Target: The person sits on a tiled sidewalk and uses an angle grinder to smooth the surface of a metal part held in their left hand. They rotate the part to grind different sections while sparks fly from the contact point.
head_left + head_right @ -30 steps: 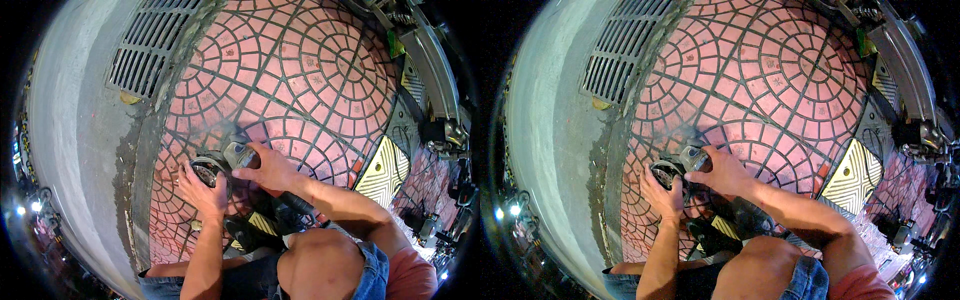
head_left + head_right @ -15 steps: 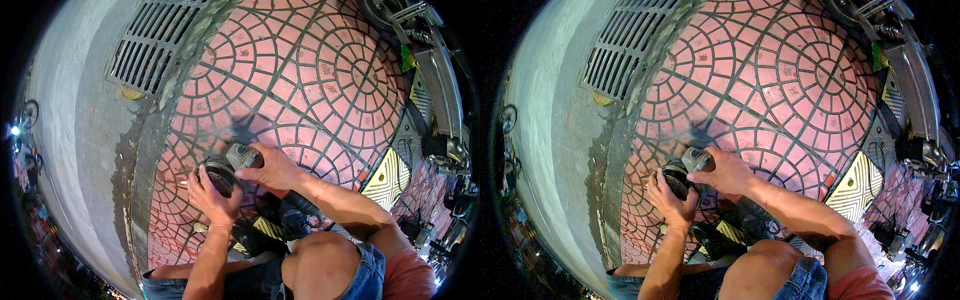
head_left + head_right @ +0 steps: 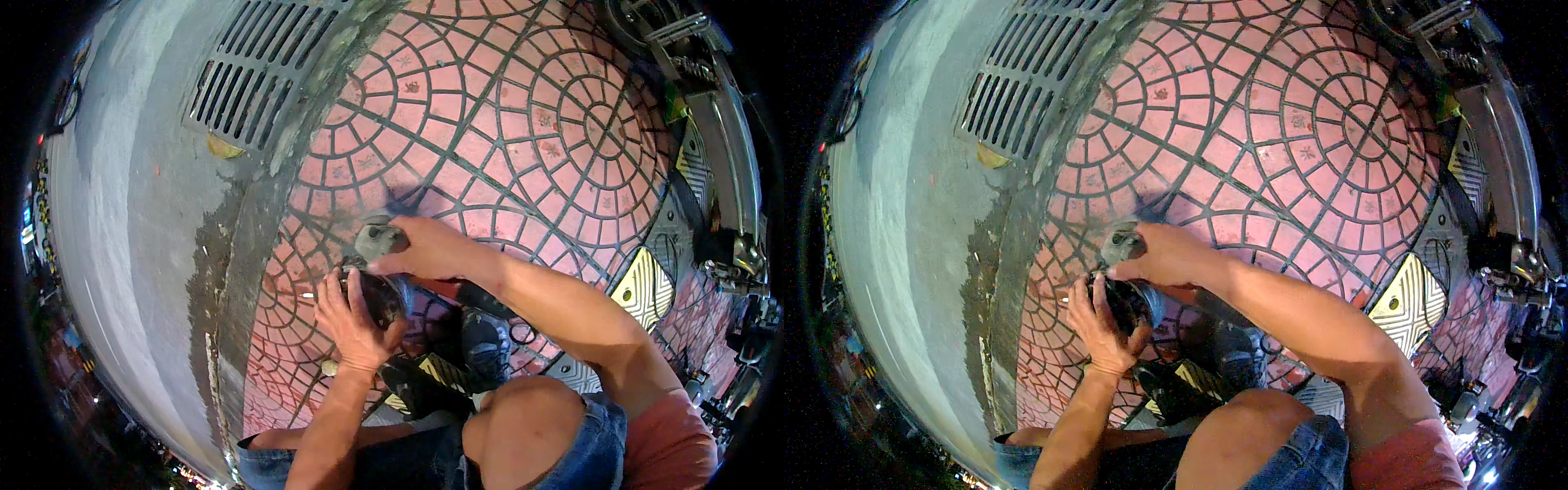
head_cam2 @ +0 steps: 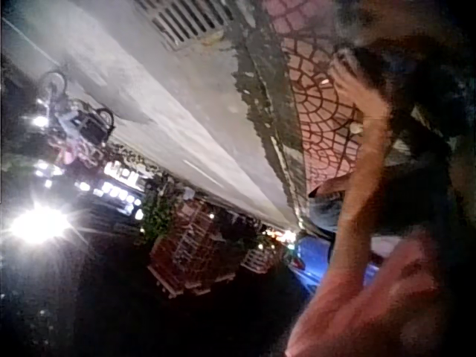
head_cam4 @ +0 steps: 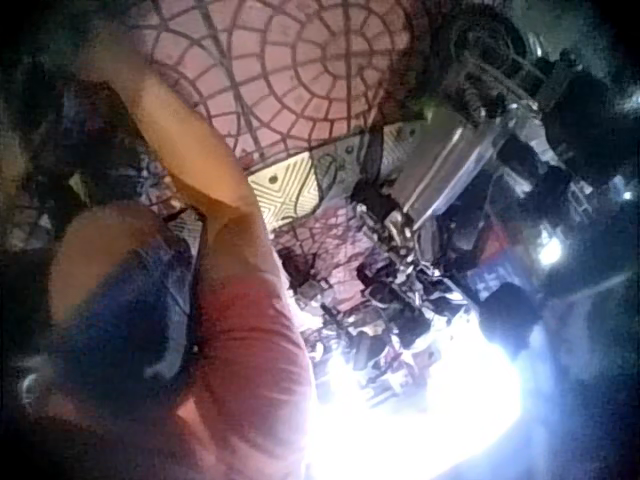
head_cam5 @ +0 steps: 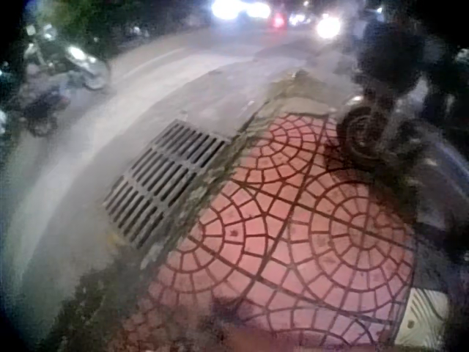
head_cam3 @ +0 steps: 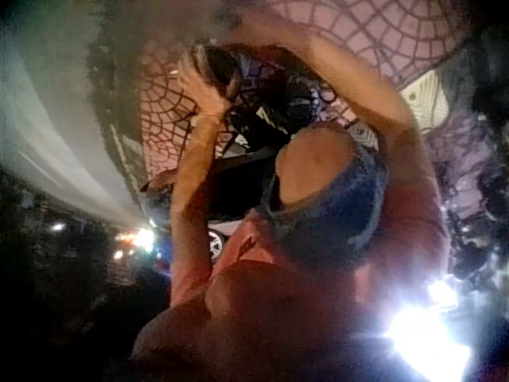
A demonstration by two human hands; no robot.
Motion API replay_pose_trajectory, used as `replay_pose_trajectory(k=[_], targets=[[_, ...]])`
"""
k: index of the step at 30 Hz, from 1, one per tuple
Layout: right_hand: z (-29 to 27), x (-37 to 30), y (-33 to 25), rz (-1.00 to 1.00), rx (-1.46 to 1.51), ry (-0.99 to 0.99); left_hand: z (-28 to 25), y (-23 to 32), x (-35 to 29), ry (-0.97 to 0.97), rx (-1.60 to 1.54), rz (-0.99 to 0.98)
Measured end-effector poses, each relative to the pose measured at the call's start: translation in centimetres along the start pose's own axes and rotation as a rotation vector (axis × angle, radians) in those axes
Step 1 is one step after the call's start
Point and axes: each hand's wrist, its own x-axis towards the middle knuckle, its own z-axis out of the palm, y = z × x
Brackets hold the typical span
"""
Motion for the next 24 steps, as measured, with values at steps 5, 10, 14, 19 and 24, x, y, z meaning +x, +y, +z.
replay_pose_trajectory(k=[5, 10, 14, 19, 24], targets=[[-0.1, 5.1, -0.1, -0.043, -0.085, 0.001, 0.0, 0.7, 0.6, -0.052, 0.026, 0.000], [1.0, 1.5, 0.2, -0.063, 0.074, 0.261, 0.7, 1.7, 0.9, 0.035, 0.062, -0.208], [0.0, -4.9, 0.9, -0.034, 0.103, 0.235, 1.5, 2.2, 1.3, 0.090, 0.096, -0.424], [0.8, -9.6, 1.8, 0.106, 0.115, 0.271, 2.3, 2.5, 1.6, 0.146, 0.141, -0.375], [2.3, -9.1, 2.9, 0.056, 0.045, 0.323, 1.9, 2.4, 1.5, 0.143, 0.137, -0.360]])
